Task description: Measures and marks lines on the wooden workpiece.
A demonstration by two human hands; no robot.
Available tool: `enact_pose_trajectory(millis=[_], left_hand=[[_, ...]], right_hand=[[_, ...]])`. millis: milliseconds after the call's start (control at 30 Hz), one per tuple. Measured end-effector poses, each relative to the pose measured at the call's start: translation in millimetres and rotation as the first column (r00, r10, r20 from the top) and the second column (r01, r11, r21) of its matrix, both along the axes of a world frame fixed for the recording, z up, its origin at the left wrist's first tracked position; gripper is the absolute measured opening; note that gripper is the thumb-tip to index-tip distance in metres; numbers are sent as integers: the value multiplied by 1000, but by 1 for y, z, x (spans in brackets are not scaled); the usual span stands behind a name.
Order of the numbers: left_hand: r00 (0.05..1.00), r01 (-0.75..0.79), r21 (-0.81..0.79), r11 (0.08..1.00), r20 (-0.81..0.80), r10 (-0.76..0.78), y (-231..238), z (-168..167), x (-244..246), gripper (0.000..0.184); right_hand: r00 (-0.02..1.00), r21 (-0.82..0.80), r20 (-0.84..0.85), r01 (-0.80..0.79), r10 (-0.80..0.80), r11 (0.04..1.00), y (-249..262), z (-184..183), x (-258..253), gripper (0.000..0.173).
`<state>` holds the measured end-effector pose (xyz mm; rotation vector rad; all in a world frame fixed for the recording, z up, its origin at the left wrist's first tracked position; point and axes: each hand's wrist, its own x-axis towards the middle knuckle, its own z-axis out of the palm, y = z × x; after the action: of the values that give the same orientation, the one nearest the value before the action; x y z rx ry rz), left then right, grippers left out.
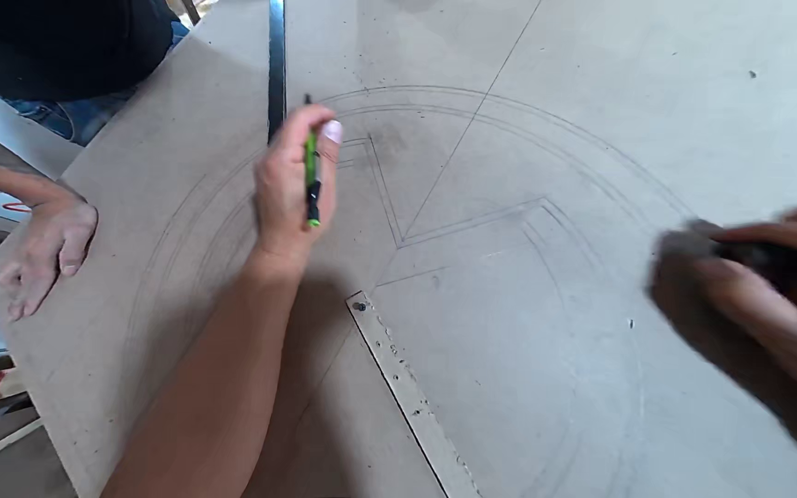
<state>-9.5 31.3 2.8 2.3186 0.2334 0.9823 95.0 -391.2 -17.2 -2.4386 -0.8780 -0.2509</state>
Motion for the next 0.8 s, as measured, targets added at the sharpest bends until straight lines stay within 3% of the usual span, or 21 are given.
enact_pose_trajectory(millis=[67,133,200,267,400,567,800], left_hand=[[972,233,-146,961,22,-232,-26,-1,-1,27],[916,380,-278,882,-20,-401,-45,1,-1,26],[871,436,-316,842,-86,-483,-50,1,-1,24],[871,430,-270,862,-126,-474,-43,-1,0,19],[868,428,-295,854,-130,-479,-30,-4,-1,11],[863,423,-328,845,-139,-486,-37,-1,0,24],[874,353,-350,868,-207,-439,-37,1,0,28]], right_hand=[[990,66,46,-138,135,988,51,-1,13,49],[975,155,-56,-206,217,966,121,13,6,57],[934,216,-170,-277,315,936,175,16,1,78],[896,232,-198,-352,398,907,202,15,6,96],[851,189,-219,-443,477,877,199,11,21,113],[848,173,-147,-484,508,858,197,8,17,83],[913,196,-150,-349,380,916,199,10,8,86]])
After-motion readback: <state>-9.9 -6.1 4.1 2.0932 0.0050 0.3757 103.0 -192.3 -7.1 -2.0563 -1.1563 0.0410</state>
